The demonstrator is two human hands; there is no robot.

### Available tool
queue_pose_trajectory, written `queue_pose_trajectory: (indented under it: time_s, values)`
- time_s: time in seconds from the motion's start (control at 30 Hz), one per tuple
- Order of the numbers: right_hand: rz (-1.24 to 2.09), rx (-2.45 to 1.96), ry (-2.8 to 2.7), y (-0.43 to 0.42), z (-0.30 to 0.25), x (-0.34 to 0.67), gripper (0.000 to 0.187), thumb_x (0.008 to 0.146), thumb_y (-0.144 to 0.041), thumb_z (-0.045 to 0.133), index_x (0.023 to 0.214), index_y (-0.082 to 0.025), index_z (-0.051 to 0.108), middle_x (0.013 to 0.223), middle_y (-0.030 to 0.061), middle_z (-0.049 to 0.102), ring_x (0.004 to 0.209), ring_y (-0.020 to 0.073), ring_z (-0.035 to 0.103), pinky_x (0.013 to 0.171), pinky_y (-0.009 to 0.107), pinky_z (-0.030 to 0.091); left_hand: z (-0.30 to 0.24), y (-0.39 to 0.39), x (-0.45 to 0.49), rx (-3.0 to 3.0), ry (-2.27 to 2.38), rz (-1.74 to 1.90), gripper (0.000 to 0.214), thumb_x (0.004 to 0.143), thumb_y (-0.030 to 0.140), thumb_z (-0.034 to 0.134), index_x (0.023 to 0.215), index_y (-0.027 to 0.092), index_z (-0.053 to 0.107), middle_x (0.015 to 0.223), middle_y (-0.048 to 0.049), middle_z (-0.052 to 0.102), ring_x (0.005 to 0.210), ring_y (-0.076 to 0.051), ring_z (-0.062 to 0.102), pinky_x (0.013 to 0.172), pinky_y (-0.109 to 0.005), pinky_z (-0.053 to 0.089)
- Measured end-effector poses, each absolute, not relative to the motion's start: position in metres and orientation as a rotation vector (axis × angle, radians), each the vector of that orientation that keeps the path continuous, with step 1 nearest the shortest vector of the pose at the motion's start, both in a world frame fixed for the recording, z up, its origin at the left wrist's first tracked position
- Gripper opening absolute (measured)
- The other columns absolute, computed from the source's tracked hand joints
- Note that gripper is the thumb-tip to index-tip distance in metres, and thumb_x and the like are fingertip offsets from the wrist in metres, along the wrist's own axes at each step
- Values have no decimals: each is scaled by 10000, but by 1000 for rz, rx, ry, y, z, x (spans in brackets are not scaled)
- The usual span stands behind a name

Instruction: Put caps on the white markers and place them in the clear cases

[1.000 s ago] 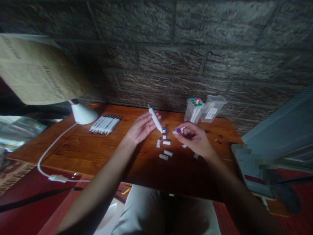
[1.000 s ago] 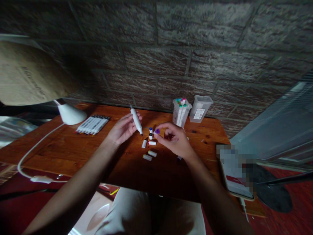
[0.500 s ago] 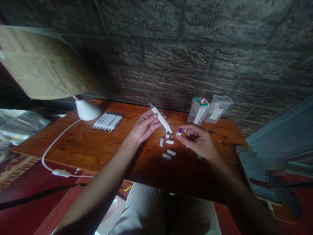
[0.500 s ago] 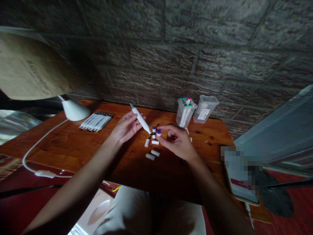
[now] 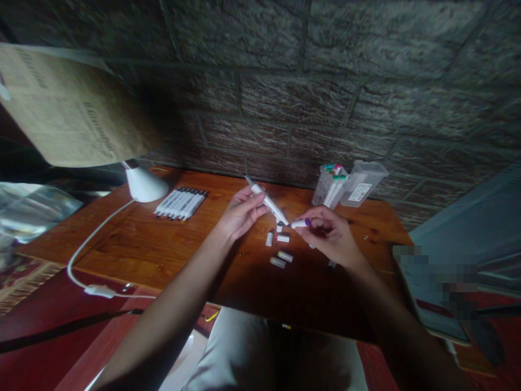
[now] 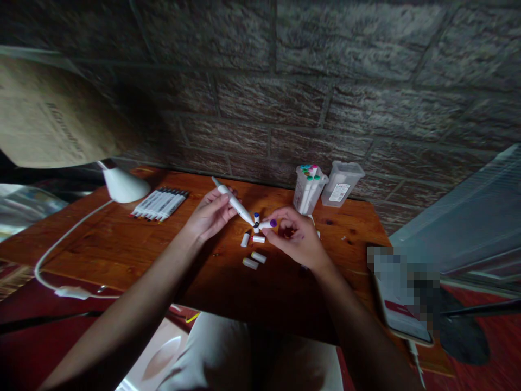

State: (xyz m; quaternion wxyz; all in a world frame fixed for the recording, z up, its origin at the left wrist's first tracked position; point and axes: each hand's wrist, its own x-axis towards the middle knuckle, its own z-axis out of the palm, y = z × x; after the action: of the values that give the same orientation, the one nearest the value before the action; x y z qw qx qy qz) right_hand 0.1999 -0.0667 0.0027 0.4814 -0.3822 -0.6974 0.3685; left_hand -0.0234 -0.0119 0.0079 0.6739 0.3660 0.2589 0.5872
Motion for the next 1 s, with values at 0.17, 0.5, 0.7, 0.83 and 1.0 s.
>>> queue_pose_trajectory:
  time_s: [0.17,0.5,0.7,0.83,1.0]
  values:
    - [858,-968,-1684,-60,1,206,228,817,-369,748,974,-235,652,864,38,740,653,151,643,536,253,467,7,-13,-23,890,516,1298,299,590,180,912,789,157,689,791,9,728,674,-88,671,633,-175,564]
    - [698,-1043,-1597,-46,-7,213,214,826,-421,729,898,-221,749,722,9,690,611,145,600,550,258,464,3,-17,-22,999,557,1273,328,525,245,948,751,179,720,707,15,699,662,-97,653,674,-209,539]
    - [841,-996,-1593,-52,-2,206,237,806,-398,749,972,-229,741,692,-7,665,564,129,569,483,241,428,0,-18,-19,1110,619,1235,289,527,229,941,759,198,772,778,-17,766,682,-138,687,726,-267,555]
    - [875,-952,-1563,-56,4,203,225,809,-378,748,991,-246,742,823,14,731,650,135,623,545,246,482,-2,-21,-18,1274,721,1128,235,577,218,913,781,190,798,784,-44,779,677,-156,699,682,-264,554]
    - [944,-891,-1543,-60,11,204,220,843,-381,707,1023,-256,733,937,25,756,661,121,641,534,232,499,0,-27,-16,1347,726,975,220,588,199,897,788,193,805,770,-61,783,636,-191,711,614,-293,564]
